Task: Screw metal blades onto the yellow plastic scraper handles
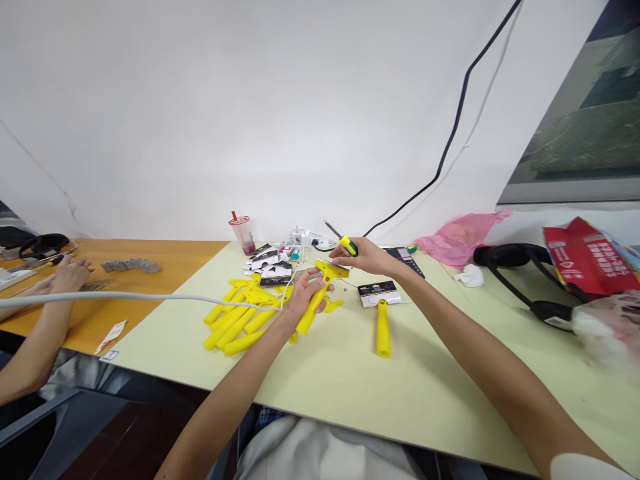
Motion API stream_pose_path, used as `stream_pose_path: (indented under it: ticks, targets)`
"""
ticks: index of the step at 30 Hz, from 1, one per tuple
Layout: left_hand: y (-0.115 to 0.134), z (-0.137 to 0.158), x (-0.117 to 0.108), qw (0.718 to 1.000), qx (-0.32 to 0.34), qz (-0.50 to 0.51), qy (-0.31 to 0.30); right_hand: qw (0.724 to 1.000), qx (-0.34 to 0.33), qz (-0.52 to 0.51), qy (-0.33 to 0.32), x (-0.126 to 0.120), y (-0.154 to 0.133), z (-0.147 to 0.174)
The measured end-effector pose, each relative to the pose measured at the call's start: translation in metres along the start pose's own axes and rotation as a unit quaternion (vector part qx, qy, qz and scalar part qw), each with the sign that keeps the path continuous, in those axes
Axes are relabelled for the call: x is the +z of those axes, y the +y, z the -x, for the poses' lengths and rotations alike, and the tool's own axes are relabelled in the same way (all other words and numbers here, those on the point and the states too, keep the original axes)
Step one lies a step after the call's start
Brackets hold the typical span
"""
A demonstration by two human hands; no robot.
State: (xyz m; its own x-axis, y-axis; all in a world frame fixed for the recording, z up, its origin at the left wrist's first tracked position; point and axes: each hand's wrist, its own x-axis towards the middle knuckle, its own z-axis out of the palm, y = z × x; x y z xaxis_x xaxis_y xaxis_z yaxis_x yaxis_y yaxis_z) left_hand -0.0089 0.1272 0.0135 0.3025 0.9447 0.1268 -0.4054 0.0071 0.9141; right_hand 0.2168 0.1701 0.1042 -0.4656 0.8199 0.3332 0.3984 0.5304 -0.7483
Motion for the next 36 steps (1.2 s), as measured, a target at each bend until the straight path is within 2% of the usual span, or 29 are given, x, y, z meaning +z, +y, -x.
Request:
stream_pose_path:
  ticks: [6, 15, 18, 22, 24, 26, 28, 31, 36]
  targets:
    - [0.001, 0.002, 0.001, 0.995, -0.042, 0.089, -0.028, 0.999, 0.009, 0.029, -0.015, 0.005, 0.001, -0.001]
    - [0.003, 0.005, -0.005, 0.990, -0.080, 0.104, -0.046, 0.999, -0.002, 0.033, -0.016, 0.001, -0.015, 0.004]
    - [0.004, 0.005, -0.007, 0.990, -0.084, 0.105, -0.052, 0.999, 0.026, 0.028, -0.011, -0.003, -0.018, 0.005]
    - [0.008, 0.004, -0.010, 0.988, -0.063, 0.135, -0.045, 0.991, 0.076, 0.106, 0.027, -0.021, -0.005, 0.005]
    - [0.011, 0.003, -0.013, 0.984, -0.062, 0.158, -0.044, 0.988, 0.113, 0.106, -0.009, -0.034, 0.006, 0.006]
    - [0.015, 0.002, -0.017, 0.981, -0.070, 0.173, -0.042, 0.976, 0.146, 0.157, -0.040, -0.048, 0.014, 0.008]
    - [0.018, 0.000, -0.021, 0.980, -0.074, 0.183, -0.030, 0.966, 0.130, 0.209, -0.074, -0.059, 0.019, 0.010]
    - [0.019, -0.002, -0.023, 0.977, -0.069, 0.200, -0.009, 0.962, 0.096, 0.220, -0.128, -0.068, 0.023, 0.010]
    - [0.015, -0.004, -0.024, 0.977, -0.054, 0.204, 0.013, 0.947, 0.124, 0.217, -0.200, -0.065, 0.030, 0.009]
